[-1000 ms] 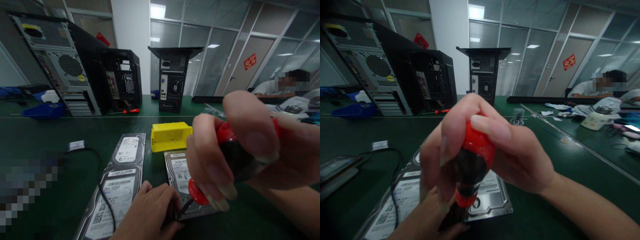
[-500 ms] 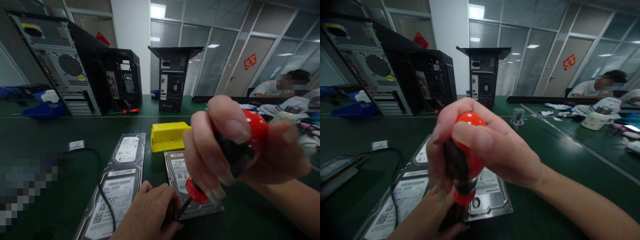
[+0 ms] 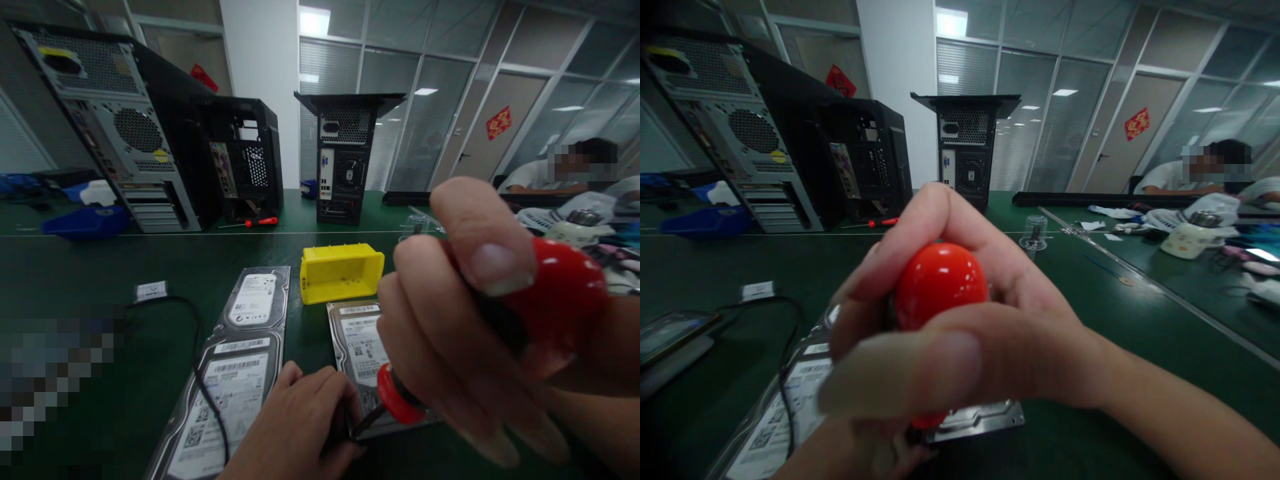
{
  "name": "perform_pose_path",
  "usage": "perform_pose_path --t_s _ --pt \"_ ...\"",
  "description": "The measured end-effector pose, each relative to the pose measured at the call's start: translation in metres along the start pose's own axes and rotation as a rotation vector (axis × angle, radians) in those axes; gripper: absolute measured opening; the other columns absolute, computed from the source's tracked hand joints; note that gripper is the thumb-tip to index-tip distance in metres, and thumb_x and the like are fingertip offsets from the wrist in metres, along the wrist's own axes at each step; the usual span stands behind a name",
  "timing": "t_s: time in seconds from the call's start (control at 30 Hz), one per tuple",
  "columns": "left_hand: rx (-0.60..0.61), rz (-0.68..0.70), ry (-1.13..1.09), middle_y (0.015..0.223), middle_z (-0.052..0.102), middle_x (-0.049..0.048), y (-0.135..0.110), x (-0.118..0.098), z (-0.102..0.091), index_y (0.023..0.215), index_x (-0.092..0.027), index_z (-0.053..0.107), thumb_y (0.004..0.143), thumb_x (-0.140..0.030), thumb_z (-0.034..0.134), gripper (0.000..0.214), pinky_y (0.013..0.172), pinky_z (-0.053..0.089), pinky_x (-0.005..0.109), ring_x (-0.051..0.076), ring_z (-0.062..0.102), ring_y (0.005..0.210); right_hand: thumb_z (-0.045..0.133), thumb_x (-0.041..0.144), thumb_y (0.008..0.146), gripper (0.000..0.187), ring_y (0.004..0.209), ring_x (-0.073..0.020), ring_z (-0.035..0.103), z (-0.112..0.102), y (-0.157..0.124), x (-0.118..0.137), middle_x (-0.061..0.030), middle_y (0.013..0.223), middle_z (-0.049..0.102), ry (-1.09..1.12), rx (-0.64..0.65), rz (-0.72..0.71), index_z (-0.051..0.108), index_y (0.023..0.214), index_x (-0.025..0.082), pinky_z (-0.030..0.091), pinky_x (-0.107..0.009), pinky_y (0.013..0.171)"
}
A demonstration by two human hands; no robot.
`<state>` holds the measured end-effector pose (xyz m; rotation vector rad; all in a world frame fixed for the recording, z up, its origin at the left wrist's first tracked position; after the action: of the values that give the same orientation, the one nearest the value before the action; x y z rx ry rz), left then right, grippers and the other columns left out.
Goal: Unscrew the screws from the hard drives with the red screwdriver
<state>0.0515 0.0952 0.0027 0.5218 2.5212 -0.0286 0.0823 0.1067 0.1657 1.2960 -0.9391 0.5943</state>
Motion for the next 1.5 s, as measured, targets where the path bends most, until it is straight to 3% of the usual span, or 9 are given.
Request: perform_pose_path --t_s 0.1,0.3,0.4,0.53,0.73,1.03,1.37,1.43,1.5 --pt "0.04 -0.032 -0.019 0.09 0.063 0.0022 0.001 0.003 0.002 0.089 -0.022 0.056 0.064 -0.013 0.062 0.027 0.073 0.035 0.036 0.025 0.056 0.081 0.049 0.05 0.074 0.03 0.059 -0.0059 0.057 0.019 -0.001 0.005 0.0065 0.064 0.05 0.208 0.175 -0.031 0.047 0.093 0.027 0.047 -0.02 0.056" --pt "0.112 -0.072 -0.049 0.09 0.062 0.0005 0.001 0.005 0.007 0.087 -0.02 0.056 0.061 -0.009 0.064 0.03 0.074 0.032 0.036 0.024 0.054 0.083 0.048 0.058 0.068 0.042 0.059 -0.0081 0.051 0.012 -0.004 0.008 0.004 0.065 0.038 -0.002 -0.028 -0.032 0.042 0.093 0.025 0.04 -0.021 0.055" --pt "0.087 -0.052 -0.057 0.083 0.062 -0.0008 0.001 0.006 0.008 0.083 -0.02 0.055 0.059 -0.008 0.062 0.028 0.07 0.032 0.034 0.022 0.054 0.076 0.03 0.057 0.074 0.039 0.059 -0.0077 0.049 0.014 -0.005 0.01 0.0031 0.066 0.037 -0.022 -0.06 -0.047 0.042 0.09 0.023 0.038 -0.022 0.056" --pt "0.023 0.011 -0.056 0.087 0.062 0.0015 0.001 0.005 0.008 0.086 -0.022 0.055 0.06 -0.01 0.06 0.029 0.069 0.032 0.034 0.024 0.055 0.077 -0.002 0.038 0.078 0.052 0.065 -0.0055 0.049 0.016 -0.003 0.011 0.0005 0.07 0.04 -0.027 -0.049 -0.001 0.045 0.085 0.018 0.037 -0.024 0.063" --pt "0.07 -0.013 -0.074 0.088 0.062 0.0008 0.001 0.005 0.01 0.088 -0.021 0.055 0.061 -0.011 0.06 0.03 0.071 0.03 0.034 0.023 0.054 0.079 0.024 0.062 0.073 0.047 0.064 -0.0115 0.049 0.011 0.0 0.009 0.0021 0.069 0.039 -0.06 -0.032 0.004 0.046 0.087 0.023 0.038 -0.026 0.059" --pt "0.132 -0.085 -0.061 0.088 0.061 -0.0024 0.002 0.005 0.008 0.089 -0.022 0.056 0.063 -0.01 0.061 0.029 0.072 0.028 0.033 0.02 0.052 0.077 0.037 0.06 0.073 0.043 0.071 -0.0139 0.054 0.01 -0.002 0.007 -0.0005 0.076 0.044 0.109 -0.069 0.0 0.044 0.09 0.022 0.042 -0.03 0.069" --pt "0.074 -0.027 -0.052 0.09 0.063 0.0019 0.001 0.004 0.007 0.088 -0.021 0.056 0.061 -0.01 0.058 0.029 0.074 0.032 0.035 0.025 0.054 0.084 0.048 0.054 0.07 0.037 0.054 -0.0082 0.052 0.008 0.0 -0.001 0.0048 0.061 0.042 0.131 -0.071 -0.008 0.042 0.09 0.024 0.041 -0.02 0.053" --pt "0.089 -0.032 -0.071 0.091 0.063 0.0012 0.001 0.005 0.009 0.089 -0.022 0.056 0.062 -0.01 0.058 0.03 0.077 0.032 0.037 0.025 0.053 0.086 0.035 0.052 0.076 0.032 0.056 -0.0063 0.053 0.008 0.0 0.001 0.005 0.061 0.041 0.091 -0.065 -0.028 0.043 0.089 0.024 0.04 -0.019 0.054" --pt "0.083 -0.022 -0.086 0.091 0.063 0.0009 0.001 0.005 0.009 0.089 -0.022 0.056 0.061 -0.01 0.058 0.03 0.077 0.031 0.037 0.025 0.053 0.087 0.005 0.042 0.079 0.047 0.062 -0.003 0.054 0.01 0.0 0.006 0.0048 0.062 0.041 0.046 -0.053 -0.076 0.045 0.088 0.02 0.039 -0.017 0.056"
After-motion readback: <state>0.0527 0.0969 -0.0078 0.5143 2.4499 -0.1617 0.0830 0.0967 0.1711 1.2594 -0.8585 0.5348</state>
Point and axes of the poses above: each hand's wrist, its own y-axis towards the middle knuckle, its own z-axis out of the palm, x = y × z, the point moved 10 cm from there along y, towards the middle knuckle
